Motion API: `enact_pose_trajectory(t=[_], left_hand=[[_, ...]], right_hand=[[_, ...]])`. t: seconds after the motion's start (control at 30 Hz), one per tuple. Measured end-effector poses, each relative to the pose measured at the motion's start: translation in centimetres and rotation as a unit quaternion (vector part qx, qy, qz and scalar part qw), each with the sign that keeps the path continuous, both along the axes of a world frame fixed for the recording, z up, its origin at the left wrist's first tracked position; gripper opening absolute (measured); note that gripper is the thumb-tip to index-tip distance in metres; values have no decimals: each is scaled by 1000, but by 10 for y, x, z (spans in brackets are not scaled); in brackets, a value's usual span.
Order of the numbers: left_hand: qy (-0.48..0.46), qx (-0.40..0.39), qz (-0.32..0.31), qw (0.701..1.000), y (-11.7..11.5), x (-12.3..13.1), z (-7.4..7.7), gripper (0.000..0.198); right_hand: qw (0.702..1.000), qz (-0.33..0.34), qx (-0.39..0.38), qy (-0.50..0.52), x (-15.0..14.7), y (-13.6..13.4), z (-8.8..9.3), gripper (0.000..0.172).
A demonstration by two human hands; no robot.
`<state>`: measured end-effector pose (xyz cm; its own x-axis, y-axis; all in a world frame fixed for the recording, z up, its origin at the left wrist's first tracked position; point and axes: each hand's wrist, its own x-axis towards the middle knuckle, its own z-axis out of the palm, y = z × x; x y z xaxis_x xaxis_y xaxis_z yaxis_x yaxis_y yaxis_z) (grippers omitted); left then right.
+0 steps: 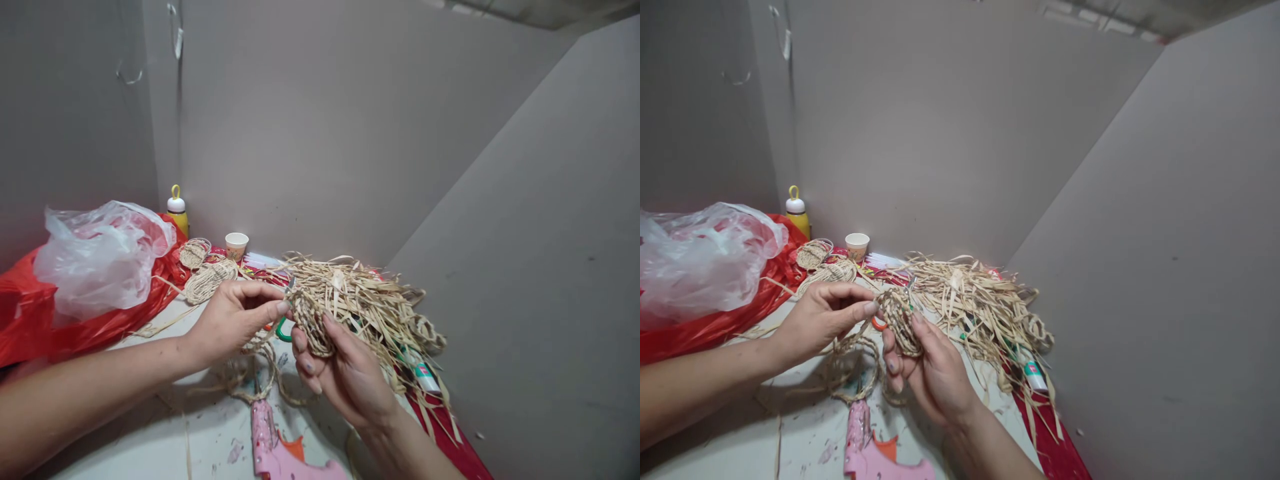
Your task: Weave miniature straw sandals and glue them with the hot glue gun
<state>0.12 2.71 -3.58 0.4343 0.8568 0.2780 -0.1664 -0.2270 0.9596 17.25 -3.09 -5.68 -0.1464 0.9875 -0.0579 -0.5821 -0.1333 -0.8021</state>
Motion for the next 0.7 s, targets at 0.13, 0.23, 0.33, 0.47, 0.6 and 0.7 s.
enact_pose_trajectory(t=[0.13,0.23,0.33,0.47,0.6,0.7], left_hand=[[-24,-59,-22,998,-1,3,-5,10],[-26,-74,-42,996,0,4,-6,12],[-17,-92,-50,994,1,5,-4,13],[-23,-124,-76,989,3,6,-3,15],[-29,-151,-121,981,3,7,-4,17],[-19,-151,-113,982,4,8,-2,20]], right_hand=[[1000,-3,1,6,-1,0,-1,28],[1000,-5,7,-11,0,1,-3,31],[998,-14,23,-51,-1,1,-7,32],[994,-20,49,-97,-2,0,-10,29],[987,-19,85,-132,-1,0,-12,30],[982,-25,101,-155,2,0,-11,29]])
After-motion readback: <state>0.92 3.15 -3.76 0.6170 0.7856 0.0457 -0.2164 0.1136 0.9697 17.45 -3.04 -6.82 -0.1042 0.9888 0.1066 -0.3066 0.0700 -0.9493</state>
